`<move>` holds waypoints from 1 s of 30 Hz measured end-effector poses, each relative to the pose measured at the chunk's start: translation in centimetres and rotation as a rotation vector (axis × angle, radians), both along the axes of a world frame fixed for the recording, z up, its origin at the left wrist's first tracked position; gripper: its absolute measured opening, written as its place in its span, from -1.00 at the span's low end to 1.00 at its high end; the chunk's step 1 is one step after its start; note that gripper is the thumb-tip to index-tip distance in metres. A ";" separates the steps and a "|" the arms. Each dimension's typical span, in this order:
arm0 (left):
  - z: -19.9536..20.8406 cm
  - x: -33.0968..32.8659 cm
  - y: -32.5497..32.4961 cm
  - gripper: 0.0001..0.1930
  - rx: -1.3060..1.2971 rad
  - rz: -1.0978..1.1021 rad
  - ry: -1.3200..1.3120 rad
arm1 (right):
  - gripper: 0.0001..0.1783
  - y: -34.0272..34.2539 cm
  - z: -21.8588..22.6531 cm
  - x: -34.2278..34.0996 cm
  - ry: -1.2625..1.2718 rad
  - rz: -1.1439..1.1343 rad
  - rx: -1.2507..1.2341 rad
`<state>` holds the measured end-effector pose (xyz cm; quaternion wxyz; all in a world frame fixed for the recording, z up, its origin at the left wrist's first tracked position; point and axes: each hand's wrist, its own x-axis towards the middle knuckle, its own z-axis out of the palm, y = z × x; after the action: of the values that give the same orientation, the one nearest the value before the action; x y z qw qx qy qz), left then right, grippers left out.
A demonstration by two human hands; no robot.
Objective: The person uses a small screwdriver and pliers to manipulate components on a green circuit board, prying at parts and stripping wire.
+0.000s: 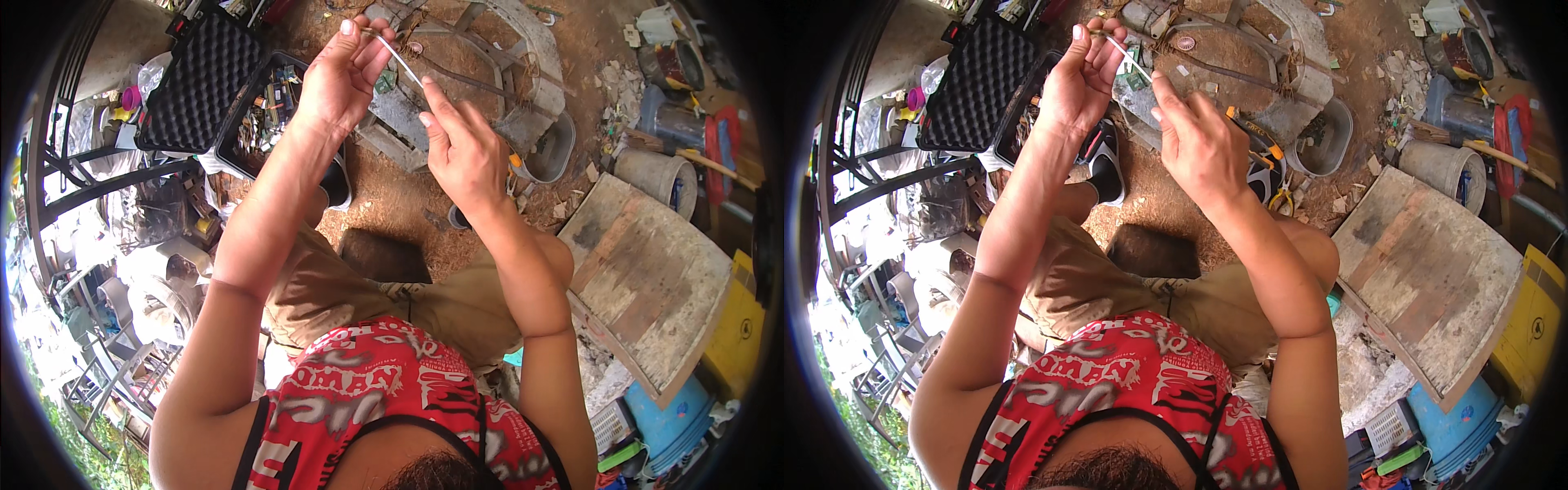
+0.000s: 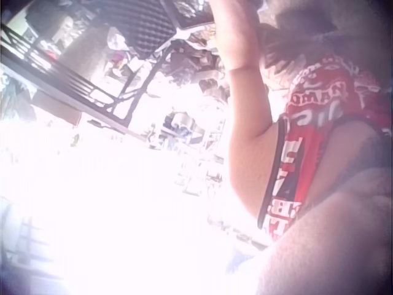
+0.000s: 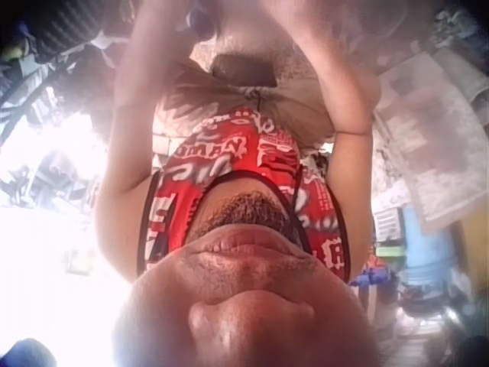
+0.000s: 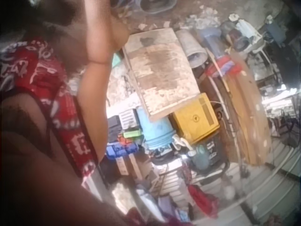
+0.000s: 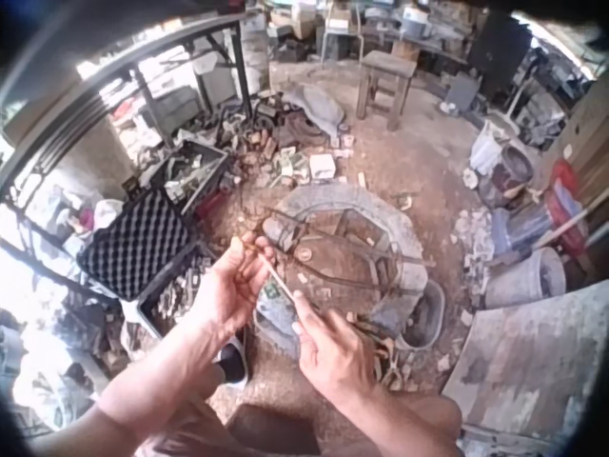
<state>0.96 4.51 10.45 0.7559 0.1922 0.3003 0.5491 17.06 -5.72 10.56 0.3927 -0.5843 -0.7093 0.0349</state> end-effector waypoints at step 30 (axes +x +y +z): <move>-1.7 -1.0 1.2 -0.81 0.116 -0.329 -0.457 | -0.66 0.1 3.1 2.3 0.475 0.266 -0.267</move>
<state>-0.01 5.69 8.75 0.8707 0.1524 0.0551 0.4643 19.32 -5.59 13.67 0.4594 -0.5083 -0.6571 0.3143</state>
